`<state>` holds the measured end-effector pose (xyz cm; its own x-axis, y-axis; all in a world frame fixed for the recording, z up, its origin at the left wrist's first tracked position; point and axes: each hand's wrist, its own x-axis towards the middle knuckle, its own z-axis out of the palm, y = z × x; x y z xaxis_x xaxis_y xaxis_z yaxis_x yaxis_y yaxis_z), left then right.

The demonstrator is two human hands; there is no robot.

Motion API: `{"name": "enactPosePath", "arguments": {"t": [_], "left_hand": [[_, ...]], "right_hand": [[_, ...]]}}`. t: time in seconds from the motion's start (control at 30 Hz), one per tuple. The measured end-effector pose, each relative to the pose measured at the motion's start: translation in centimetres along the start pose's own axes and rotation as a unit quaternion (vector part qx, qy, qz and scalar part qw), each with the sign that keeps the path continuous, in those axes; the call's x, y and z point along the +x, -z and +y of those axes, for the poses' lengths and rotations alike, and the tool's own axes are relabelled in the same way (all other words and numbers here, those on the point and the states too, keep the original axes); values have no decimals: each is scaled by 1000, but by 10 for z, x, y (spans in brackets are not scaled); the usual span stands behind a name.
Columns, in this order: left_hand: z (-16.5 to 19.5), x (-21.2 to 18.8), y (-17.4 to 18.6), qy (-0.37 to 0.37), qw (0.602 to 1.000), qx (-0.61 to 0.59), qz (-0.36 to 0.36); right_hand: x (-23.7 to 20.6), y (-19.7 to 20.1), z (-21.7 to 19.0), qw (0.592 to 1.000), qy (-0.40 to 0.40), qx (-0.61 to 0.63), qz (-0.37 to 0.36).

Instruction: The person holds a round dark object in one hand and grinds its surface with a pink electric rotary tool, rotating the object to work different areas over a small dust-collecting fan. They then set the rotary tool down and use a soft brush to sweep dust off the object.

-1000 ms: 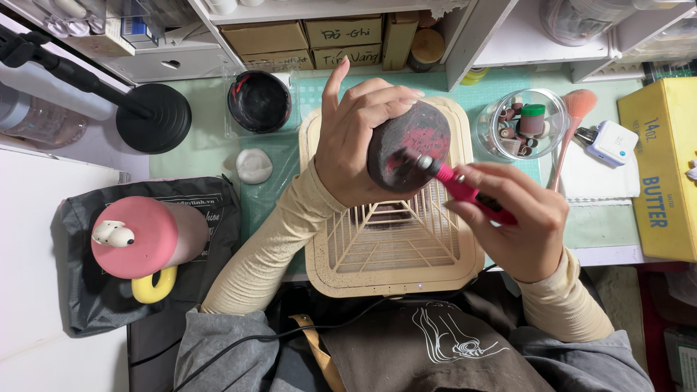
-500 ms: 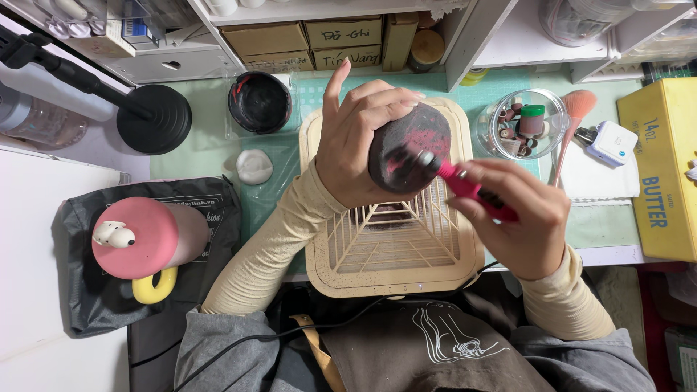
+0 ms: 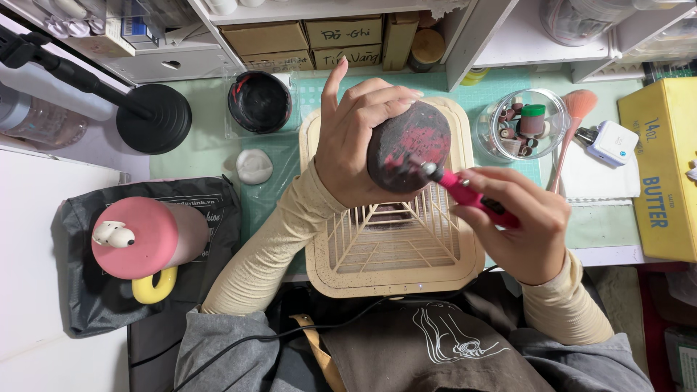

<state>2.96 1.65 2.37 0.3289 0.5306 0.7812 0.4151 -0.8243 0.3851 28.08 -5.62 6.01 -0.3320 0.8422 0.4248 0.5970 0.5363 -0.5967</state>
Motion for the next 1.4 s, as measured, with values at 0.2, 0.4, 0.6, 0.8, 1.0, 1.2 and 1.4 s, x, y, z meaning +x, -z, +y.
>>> {"name": "enactPosePath", "arguments": {"t": [0.2, 0.4, 0.6, 0.8, 1.0, 1.2, 1.4], "left_hand": [[0, 0, 0, 0, 1000, 3, -1], [0, 0, 1, 2, 1000, 7, -3], [-1, -1, 2, 2, 1000, 4, -4], [-2, -1, 3, 2, 1000, 2, -4], [-2, 0, 3, -2, 1000, 4, -3], [-1, 0, 3, -5, 1000, 3, 1], [-1, 0, 2, -2, 1000, 1, -3]], "right_hand": [[-4, -1, 0, 1000, 1, -23, 1], [-4, -1, -3, 1000, -3, -29, 1], [-5, -3, -4, 1000, 4, -11, -4], [-10, -3, -5, 1000, -2, -7, -2], [-10, -4, -4, 1000, -3, -3, -12], [-10, -1, -2, 1000, -4, 1, -16], [-8, 0, 1, 1000, -5, -11, -2]]}}
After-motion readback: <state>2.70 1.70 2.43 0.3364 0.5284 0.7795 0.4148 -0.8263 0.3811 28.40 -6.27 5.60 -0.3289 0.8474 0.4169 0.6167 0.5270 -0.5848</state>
